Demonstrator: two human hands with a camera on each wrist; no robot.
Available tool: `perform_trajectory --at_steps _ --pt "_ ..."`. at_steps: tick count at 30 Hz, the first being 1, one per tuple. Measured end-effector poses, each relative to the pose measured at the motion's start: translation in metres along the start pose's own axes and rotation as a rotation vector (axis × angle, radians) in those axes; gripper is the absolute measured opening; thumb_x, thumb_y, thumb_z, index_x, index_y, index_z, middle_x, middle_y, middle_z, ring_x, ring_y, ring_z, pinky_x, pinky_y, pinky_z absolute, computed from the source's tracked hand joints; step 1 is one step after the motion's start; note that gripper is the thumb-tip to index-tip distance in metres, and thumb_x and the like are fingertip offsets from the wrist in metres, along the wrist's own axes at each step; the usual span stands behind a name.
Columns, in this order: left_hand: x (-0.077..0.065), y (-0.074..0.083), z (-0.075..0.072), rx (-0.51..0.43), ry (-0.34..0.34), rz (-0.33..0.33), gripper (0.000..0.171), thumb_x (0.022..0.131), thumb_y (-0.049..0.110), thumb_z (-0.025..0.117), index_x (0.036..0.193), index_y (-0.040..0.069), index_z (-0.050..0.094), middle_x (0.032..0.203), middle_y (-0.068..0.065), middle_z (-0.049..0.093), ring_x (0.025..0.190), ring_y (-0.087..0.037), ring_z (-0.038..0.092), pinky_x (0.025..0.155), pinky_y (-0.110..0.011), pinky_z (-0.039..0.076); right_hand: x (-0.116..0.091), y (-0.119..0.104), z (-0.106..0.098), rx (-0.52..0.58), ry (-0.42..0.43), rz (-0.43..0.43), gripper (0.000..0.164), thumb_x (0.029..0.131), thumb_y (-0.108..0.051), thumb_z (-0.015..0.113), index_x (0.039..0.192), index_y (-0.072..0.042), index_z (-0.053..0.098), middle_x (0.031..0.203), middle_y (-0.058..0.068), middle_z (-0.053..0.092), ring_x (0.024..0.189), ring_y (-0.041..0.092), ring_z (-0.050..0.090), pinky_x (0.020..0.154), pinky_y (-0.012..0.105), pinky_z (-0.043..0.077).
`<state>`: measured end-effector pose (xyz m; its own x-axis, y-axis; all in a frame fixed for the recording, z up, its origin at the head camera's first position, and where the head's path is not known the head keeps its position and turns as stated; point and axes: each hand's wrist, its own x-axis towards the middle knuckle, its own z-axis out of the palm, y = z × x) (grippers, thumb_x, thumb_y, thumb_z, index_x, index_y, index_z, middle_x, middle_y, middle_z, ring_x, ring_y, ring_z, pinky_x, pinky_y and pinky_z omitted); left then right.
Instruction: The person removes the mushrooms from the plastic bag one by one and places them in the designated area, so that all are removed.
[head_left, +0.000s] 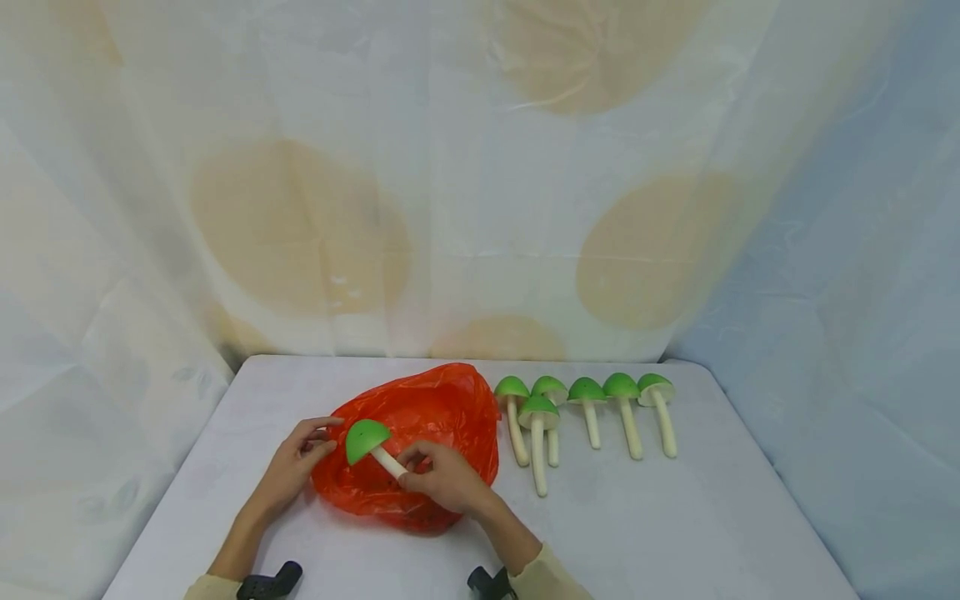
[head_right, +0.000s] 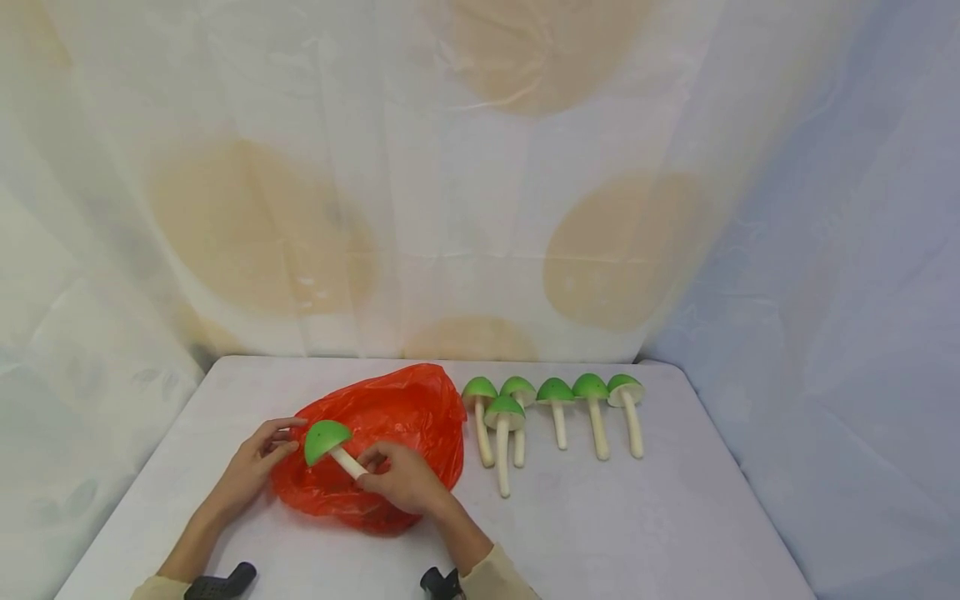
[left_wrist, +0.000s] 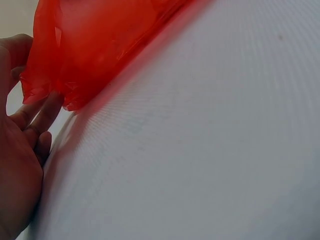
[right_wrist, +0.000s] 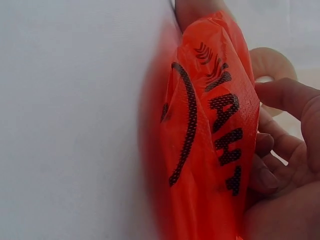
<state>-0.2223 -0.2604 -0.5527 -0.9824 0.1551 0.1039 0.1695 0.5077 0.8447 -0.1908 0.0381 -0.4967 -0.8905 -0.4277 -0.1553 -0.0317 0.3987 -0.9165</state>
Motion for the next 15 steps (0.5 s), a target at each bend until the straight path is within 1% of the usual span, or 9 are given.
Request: perform_trajectory --at_steps 4,9,15 --pt "0.0008 -0.0019 0.0004 0.009 0.005 0.004 0.033 0.102 0.031 0.06 0.135 0.027 0.058 0.13 0.0 0.056 0.11 -0.02 0.052 0.09 -0.033 0.048 -0.0001 0.0011 -0.0026 0.044 0.011 -0.029 0.017 0.09 -0.025 0.075 0.106 -0.024 0.068 0.095 -0.006 0.064 0.088 0.017 0.059 0.073 0.03 0.051" --pt "0.0019 -0.0027 0.0001 0.011 0.011 0.023 0.032 0.102 0.03 0.059 0.134 0.027 0.059 0.13 0.0 0.056 0.11 -0.018 0.052 0.091 -0.033 0.047 -0.0001 0.0013 -0.0043 0.108 0.029 -0.041 0.019 0.092 -0.028 0.073 0.11 -0.025 0.068 0.098 -0.005 0.064 0.087 0.017 0.061 0.072 0.03 0.054" --pt "0.0017 -0.0029 -0.0004 0.016 0.02 0.023 0.033 0.102 0.031 0.059 0.135 0.025 0.058 0.13 0.0 0.056 0.11 -0.019 0.052 0.091 -0.033 0.046 -0.0006 -0.0018 -0.0068 0.133 0.076 -0.045 0.023 0.093 -0.031 0.072 0.114 -0.026 0.067 0.104 -0.006 0.064 0.093 0.018 0.057 0.069 0.03 0.055"
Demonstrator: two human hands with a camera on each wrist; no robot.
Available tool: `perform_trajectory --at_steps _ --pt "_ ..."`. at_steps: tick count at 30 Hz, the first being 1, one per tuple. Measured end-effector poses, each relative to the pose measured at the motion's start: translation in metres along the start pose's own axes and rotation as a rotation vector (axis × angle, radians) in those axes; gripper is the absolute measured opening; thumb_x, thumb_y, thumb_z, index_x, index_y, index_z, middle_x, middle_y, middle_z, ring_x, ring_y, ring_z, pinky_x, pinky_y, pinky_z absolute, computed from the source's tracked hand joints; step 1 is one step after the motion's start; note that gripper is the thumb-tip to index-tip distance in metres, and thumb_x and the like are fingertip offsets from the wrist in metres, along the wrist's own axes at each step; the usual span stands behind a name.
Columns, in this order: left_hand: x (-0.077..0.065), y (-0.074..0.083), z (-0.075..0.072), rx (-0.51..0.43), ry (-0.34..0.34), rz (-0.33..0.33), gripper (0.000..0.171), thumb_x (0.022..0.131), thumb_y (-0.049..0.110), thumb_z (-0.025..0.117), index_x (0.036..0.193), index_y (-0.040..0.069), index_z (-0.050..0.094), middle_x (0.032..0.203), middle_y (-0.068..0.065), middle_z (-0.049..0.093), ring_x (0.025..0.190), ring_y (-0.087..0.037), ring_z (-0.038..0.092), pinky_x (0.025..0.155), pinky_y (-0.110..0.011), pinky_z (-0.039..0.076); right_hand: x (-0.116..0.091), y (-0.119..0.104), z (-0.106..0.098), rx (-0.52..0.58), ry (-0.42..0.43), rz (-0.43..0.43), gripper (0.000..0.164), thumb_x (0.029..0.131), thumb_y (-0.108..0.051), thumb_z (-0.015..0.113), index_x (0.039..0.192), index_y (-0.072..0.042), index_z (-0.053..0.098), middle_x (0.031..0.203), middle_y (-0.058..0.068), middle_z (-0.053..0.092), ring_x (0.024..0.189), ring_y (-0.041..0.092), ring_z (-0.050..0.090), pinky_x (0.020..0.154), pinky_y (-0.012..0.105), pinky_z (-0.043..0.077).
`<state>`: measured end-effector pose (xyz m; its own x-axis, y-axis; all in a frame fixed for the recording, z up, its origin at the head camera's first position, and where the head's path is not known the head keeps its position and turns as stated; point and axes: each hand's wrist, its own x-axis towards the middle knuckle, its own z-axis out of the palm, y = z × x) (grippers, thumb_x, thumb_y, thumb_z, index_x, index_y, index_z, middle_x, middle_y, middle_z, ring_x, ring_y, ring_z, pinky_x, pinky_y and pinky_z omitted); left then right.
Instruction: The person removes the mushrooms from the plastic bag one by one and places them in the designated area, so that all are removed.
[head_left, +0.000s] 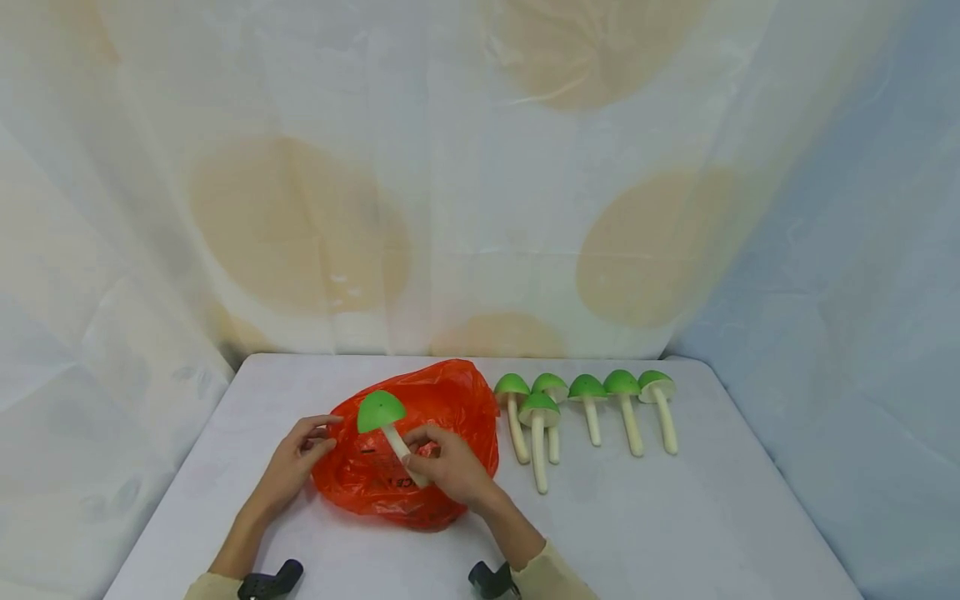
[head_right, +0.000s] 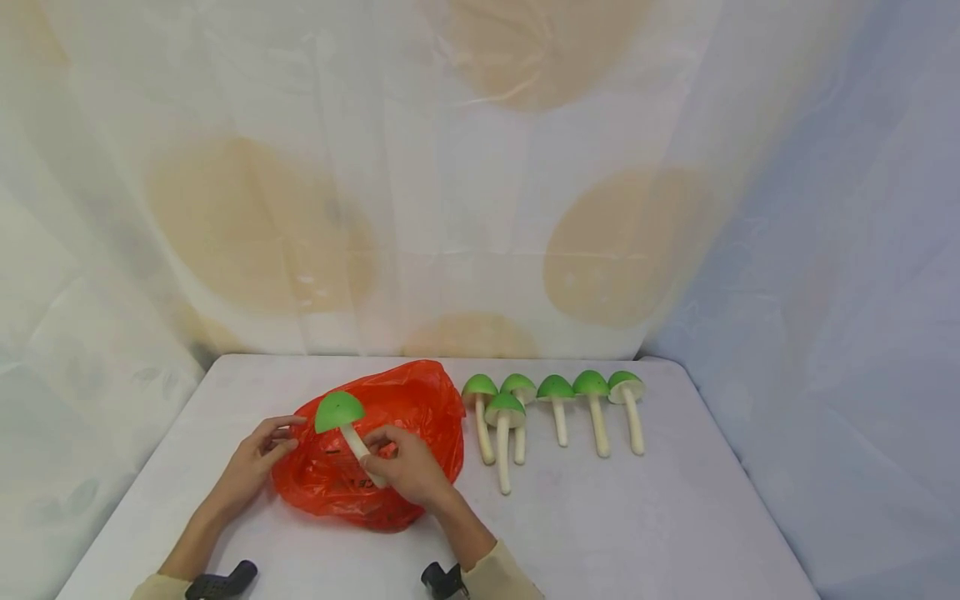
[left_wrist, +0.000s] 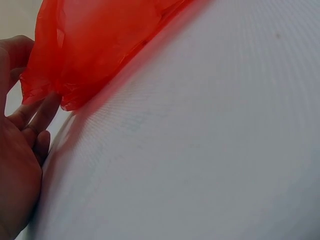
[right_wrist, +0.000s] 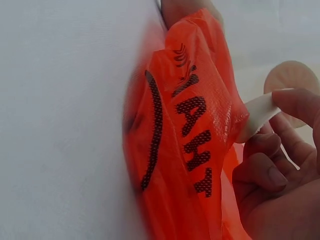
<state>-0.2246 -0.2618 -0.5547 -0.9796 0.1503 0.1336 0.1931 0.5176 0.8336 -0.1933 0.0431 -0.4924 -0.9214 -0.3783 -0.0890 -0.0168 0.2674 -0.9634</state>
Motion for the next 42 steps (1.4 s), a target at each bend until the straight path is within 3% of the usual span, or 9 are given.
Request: perform_trajectory --at_steps 9,19,42 --pt "0.0 -0.001 0.0 -0.008 -0.004 -0.023 0.035 0.102 0.033 0.06 0.136 0.026 0.057 0.133 -0.002 0.055 0.113 -0.02 0.05 0.091 -0.036 0.046 -0.001 -0.001 -0.006 0.02 0.046 -0.008 0.023 0.093 -0.029 0.071 0.115 -0.024 0.066 0.105 -0.004 0.061 0.092 0.021 0.057 0.069 0.032 0.055" --pt "-0.001 0.0 0.001 -0.028 -0.004 -0.032 0.037 0.102 0.034 0.06 0.138 0.025 0.056 0.134 -0.002 0.054 0.112 -0.02 0.05 0.088 -0.03 0.048 -0.007 -0.001 -0.017 0.051 0.083 -0.023 0.025 0.095 -0.026 0.07 0.118 -0.02 0.065 0.108 0.0 0.06 0.094 0.022 0.055 0.07 0.035 0.054" --pt "-0.001 0.001 0.0 -0.031 -0.003 -0.035 0.037 0.102 0.036 0.059 0.137 0.024 0.056 0.132 -0.004 0.055 0.112 -0.022 0.051 0.088 -0.028 0.049 -0.02 0.016 -0.061 0.016 0.226 -0.037 0.027 0.094 -0.024 0.069 0.119 -0.014 0.065 0.115 0.005 0.061 0.106 0.025 0.053 0.083 0.035 0.05"
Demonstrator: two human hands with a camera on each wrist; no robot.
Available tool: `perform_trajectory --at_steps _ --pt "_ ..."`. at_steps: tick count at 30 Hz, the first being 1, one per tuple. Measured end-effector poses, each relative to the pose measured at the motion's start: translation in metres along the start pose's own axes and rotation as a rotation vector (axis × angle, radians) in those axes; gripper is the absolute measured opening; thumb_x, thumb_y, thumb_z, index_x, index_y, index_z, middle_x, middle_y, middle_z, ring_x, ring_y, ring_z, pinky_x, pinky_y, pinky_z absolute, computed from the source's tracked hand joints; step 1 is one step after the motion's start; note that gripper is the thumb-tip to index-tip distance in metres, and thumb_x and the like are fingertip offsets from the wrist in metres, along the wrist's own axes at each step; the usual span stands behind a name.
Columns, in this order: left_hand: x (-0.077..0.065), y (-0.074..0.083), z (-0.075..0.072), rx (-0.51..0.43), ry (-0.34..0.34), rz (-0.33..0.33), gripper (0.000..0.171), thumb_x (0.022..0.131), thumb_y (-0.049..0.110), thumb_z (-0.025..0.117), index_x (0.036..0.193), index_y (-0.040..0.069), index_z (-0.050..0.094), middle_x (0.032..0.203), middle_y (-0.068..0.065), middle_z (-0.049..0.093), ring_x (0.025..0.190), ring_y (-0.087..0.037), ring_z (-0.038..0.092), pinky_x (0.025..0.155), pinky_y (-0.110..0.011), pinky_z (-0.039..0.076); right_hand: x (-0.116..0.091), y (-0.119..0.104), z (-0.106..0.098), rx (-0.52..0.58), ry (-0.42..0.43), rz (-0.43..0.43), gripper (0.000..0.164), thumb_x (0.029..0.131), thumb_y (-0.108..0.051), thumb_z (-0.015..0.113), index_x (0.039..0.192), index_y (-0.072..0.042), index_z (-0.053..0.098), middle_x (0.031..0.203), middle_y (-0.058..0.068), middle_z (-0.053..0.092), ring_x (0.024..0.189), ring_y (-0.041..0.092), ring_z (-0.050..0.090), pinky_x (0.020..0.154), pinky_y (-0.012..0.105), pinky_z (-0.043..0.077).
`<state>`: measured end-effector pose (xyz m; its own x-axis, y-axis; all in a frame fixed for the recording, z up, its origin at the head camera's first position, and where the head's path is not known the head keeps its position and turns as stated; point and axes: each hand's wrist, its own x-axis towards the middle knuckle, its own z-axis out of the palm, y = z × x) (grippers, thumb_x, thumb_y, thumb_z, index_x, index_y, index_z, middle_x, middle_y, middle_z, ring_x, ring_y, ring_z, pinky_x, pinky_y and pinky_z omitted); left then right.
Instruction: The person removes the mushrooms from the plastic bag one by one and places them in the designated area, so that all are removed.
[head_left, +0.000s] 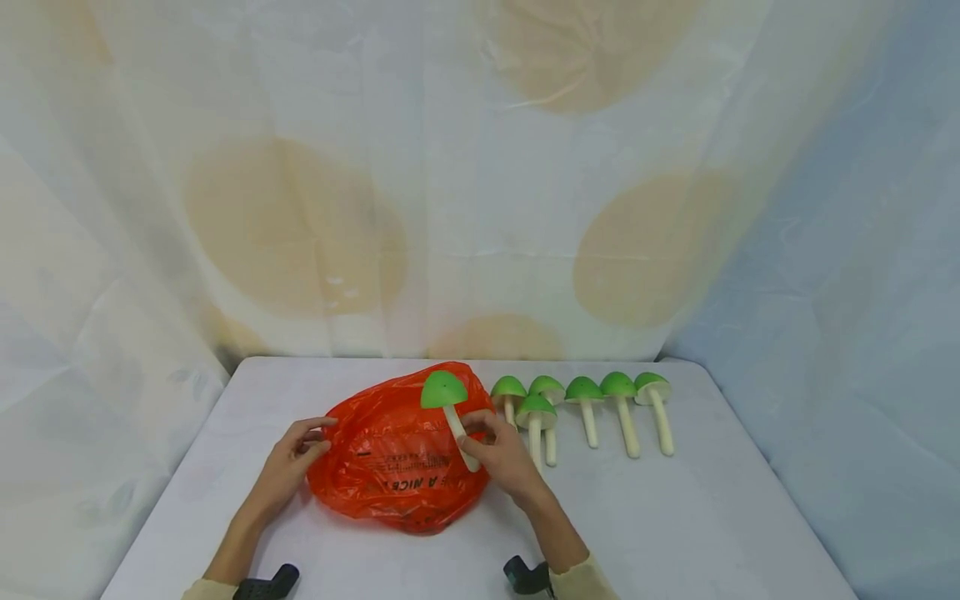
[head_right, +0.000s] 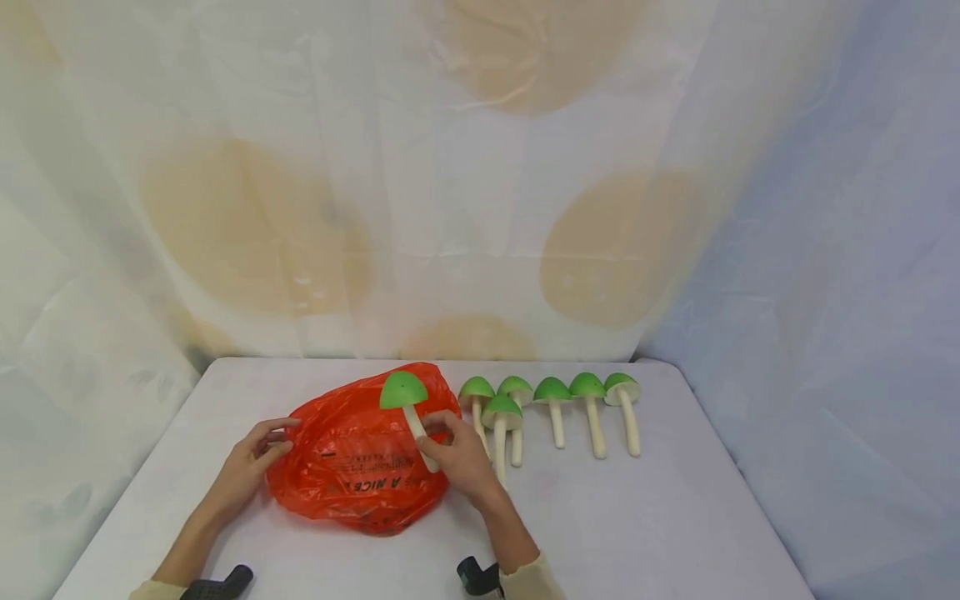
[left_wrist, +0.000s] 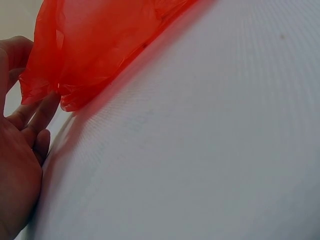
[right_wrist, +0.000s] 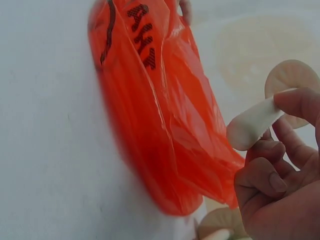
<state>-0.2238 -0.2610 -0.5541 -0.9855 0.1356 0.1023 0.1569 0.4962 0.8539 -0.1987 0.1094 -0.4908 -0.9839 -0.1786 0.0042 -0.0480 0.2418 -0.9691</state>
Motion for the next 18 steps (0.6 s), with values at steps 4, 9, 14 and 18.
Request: perform_trajectory --at_steps 4,9,14,18 --pt "0.0 0.0 0.0 0.001 0.001 0.005 0.037 0.102 0.036 0.059 0.137 0.025 0.057 0.132 -0.003 0.055 0.111 -0.021 0.051 0.088 -0.029 0.049 -0.002 0.003 -0.01 0.006 0.038 -0.01 0.025 0.094 -0.022 0.07 0.117 -0.014 0.065 0.113 0.005 0.062 0.107 0.024 0.053 0.086 0.036 0.047" --pt "-0.001 0.001 0.0 -0.002 0.001 0.003 0.037 0.102 0.036 0.06 0.137 0.025 0.057 0.132 -0.002 0.055 0.11 -0.019 0.052 0.087 -0.028 0.049 -0.003 0.007 -0.02 0.001 0.072 -0.006 0.022 0.093 -0.02 0.07 0.114 -0.013 0.066 0.111 0.006 0.062 0.106 0.024 0.054 0.084 0.035 0.047" --pt "0.0 0.0 0.0 0.0 0.0 0.004 0.037 0.102 0.035 0.06 0.137 0.026 0.057 0.132 -0.002 0.055 0.111 -0.02 0.052 0.088 -0.028 0.049 -0.005 0.01 -0.028 0.012 0.099 0.027 0.023 0.094 -0.019 0.07 0.116 -0.012 0.066 0.113 0.007 0.061 0.108 0.026 0.054 0.083 0.034 0.048" --pt "0.0 -0.001 0.0 -0.006 -0.003 0.009 0.038 0.102 0.035 0.059 0.138 0.025 0.056 0.133 -0.003 0.055 0.112 -0.022 0.052 0.088 -0.028 0.049 -0.008 0.008 -0.033 0.004 0.129 0.054 0.026 0.095 -0.016 0.068 0.12 -0.01 0.066 0.115 0.008 0.062 0.11 0.029 0.054 0.081 0.032 0.049"
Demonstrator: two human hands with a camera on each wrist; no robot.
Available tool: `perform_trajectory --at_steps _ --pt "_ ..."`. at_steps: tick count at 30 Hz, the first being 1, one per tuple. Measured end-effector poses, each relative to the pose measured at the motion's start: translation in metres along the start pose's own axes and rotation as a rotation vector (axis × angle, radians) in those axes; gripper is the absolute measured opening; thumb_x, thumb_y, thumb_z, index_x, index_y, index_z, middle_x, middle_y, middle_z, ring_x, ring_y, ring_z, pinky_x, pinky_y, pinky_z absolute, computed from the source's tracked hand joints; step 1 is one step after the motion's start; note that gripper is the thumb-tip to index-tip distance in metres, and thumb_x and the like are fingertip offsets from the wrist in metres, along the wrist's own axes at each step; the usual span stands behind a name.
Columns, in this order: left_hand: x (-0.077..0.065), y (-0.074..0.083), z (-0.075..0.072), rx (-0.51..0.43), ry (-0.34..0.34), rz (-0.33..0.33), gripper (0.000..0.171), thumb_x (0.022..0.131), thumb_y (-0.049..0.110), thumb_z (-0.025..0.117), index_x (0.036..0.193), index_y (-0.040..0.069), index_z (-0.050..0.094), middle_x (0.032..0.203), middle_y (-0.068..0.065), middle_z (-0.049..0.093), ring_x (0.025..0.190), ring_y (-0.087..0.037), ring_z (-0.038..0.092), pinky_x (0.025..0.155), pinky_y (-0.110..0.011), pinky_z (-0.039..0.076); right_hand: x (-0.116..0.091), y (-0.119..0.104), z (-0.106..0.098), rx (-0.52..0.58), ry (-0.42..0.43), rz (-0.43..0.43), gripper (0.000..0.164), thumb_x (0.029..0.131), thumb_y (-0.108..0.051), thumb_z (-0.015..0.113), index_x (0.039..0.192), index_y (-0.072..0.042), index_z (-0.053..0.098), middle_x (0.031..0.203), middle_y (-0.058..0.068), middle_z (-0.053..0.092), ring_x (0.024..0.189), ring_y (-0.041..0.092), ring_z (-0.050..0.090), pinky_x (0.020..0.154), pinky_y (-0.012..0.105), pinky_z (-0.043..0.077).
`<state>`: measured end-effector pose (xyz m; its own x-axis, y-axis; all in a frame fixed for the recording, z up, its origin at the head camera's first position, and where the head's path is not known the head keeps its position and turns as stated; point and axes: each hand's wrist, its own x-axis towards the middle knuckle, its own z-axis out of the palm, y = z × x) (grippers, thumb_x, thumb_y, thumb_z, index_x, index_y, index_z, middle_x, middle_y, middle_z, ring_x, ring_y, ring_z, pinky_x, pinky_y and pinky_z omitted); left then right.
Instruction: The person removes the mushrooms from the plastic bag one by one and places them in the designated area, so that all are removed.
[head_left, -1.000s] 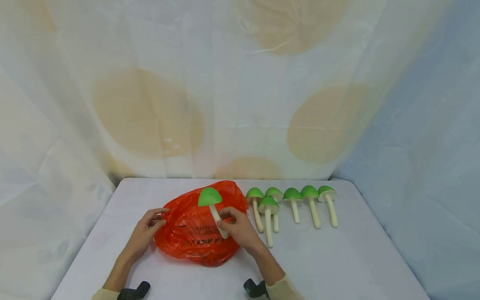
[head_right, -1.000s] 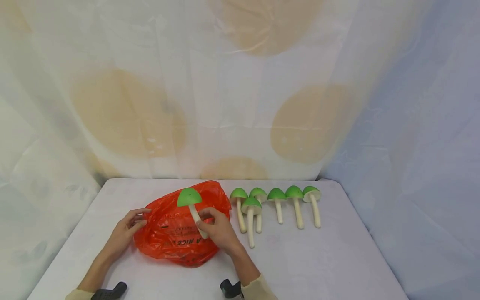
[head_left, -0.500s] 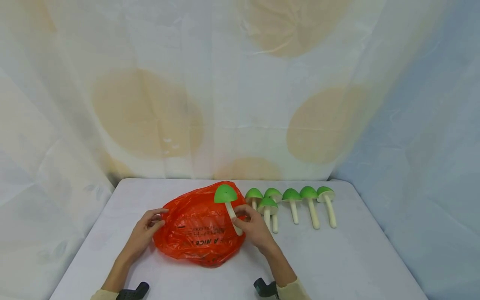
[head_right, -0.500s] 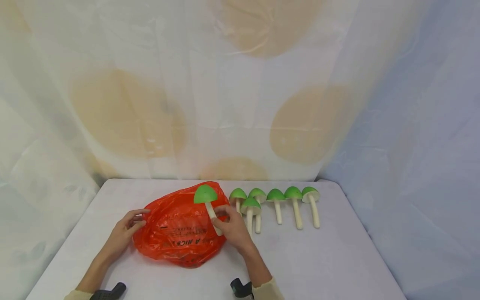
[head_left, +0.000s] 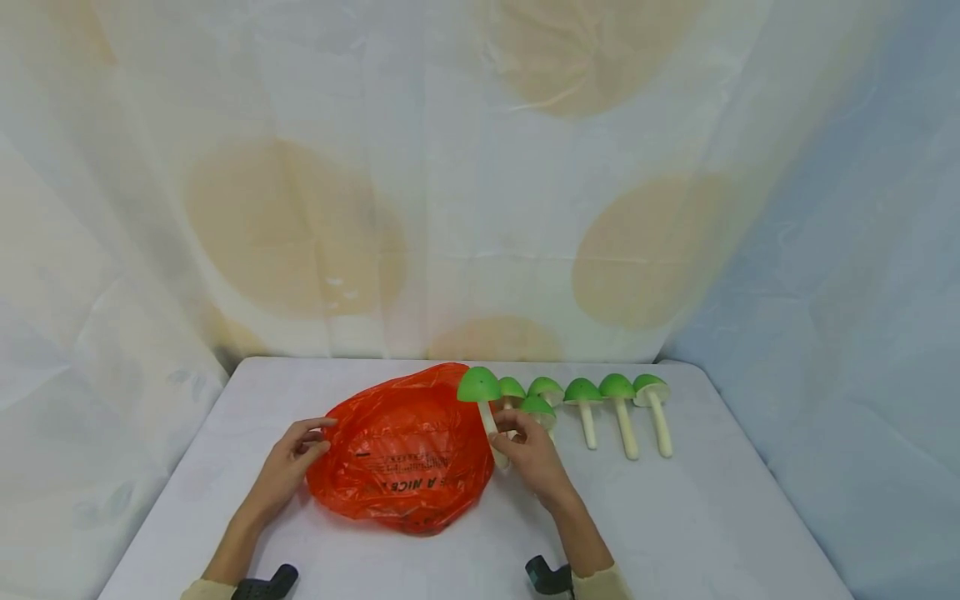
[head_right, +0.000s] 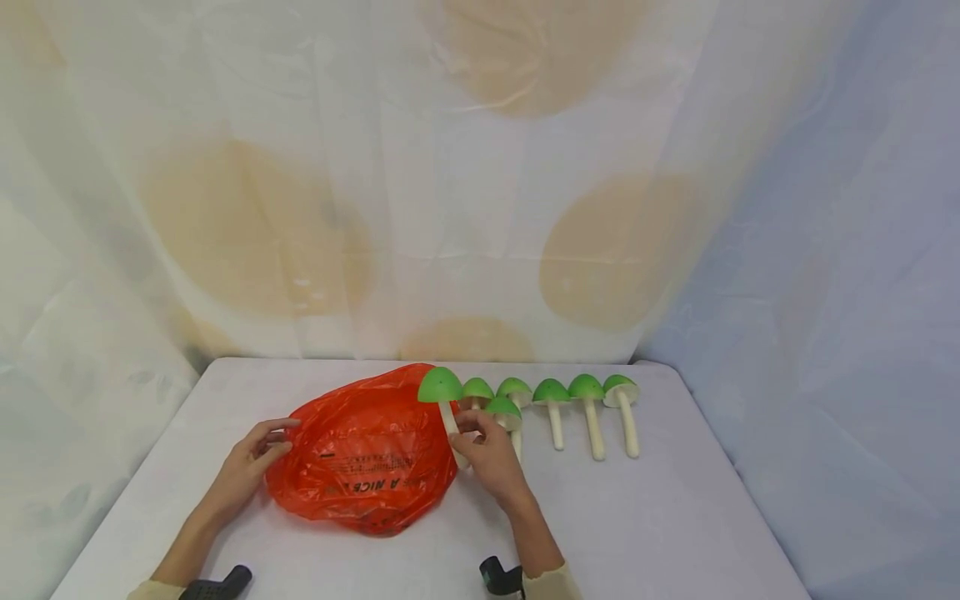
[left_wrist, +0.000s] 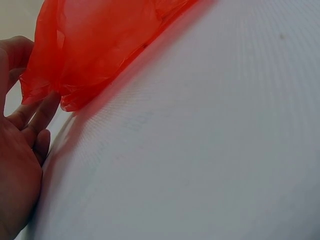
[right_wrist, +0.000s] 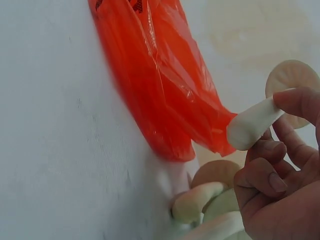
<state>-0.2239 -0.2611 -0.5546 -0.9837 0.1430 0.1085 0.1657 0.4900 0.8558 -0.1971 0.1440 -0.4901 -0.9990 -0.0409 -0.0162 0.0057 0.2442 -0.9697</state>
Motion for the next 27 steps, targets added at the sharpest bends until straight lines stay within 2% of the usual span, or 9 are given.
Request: perform_trajectory --at_steps 6,9,14,18,24,27 --pt "0.001 -0.002 0.0 0.012 -0.001 -0.007 0.039 0.102 0.038 0.058 0.139 0.024 0.055 0.131 -0.004 0.055 0.111 -0.022 0.052 0.087 -0.027 0.05 -0.015 -0.023 -0.009 0.012 0.007 -0.016 0.028 0.095 -0.009 0.065 0.123 -0.004 0.064 0.117 0.011 0.062 0.111 0.031 0.054 0.081 0.034 0.051" --pt "0.001 -0.002 0.0 0.016 0.006 -0.008 0.039 0.102 0.038 0.059 0.139 0.023 0.056 0.131 -0.004 0.056 0.11 -0.022 0.053 0.086 -0.026 0.05 -0.018 -0.027 -0.014 0.019 0.022 -0.027 0.027 0.095 -0.008 0.065 0.121 -0.002 0.064 0.116 0.012 0.062 0.109 0.03 0.054 0.081 0.033 0.051" --pt "0.001 -0.001 0.0 0.013 0.01 -0.007 0.039 0.102 0.036 0.059 0.138 0.023 0.056 0.131 -0.005 0.056 0.11 -0.022 0.053 0.086 -0.025 0.05 -0.01 -0.01 -0.021 0.029 0.059 -0.002 0.026 0.095 -0.01 0.067 0.121 -0.006 0.065 0.114 0.012 0.063 0.105 0.033 0.055 0.08 0.035 0.05" --pt "0.0 0.002 0.0 0.014 0.011 -0.007 0.038 0.102 0.036 0.06 0.138 0.024 0.057 0.131 -0.004 0.057 0.11 -0.021 0.052 0.086 -0.025 0.049 -0.005 0.006 -0.028 0.052 0.082 0.003 0.028 0.095 -0.015 0.069 0.122 -0.01 0.066 0.116 0.01 0.064 0.103 0.03 0.058 0.08 0.036 0.05" --pt "0.001 0.0 0.0 0.031 0.01 0.017 0.036 0.102 0.034 0.059 0.137 0.026 0.057 0.131 0.0 0.057 0.109 -0.014 0.053 0.088 -0.026 0.048 -0.005 0.014 -0.044 0.074 0.086 0.015 0.032 0.093 -0.023 0.072 0.123 -0.012 0.064 0.119 0.009 0.063 0.105 0.024 0.058 0.08 0.035 0.049" --pt "0.002 -0.001 0.001 0.036 0.009 0.025 0.036 0.103 0.034 0.059 0.137 0.026 0.057 0.131 0.0 0.056 0.109 -0.011 0.053 0.089 -0.026 0.048 -0.006 0.016 -0.051 0.07 0.101 0.032 0.032 0.093 -0.025 0.072 0.122 -0.014 0.065 0.117 0.008 0.063 0.098 0.022 0.058 0.071 0.031 0.047"
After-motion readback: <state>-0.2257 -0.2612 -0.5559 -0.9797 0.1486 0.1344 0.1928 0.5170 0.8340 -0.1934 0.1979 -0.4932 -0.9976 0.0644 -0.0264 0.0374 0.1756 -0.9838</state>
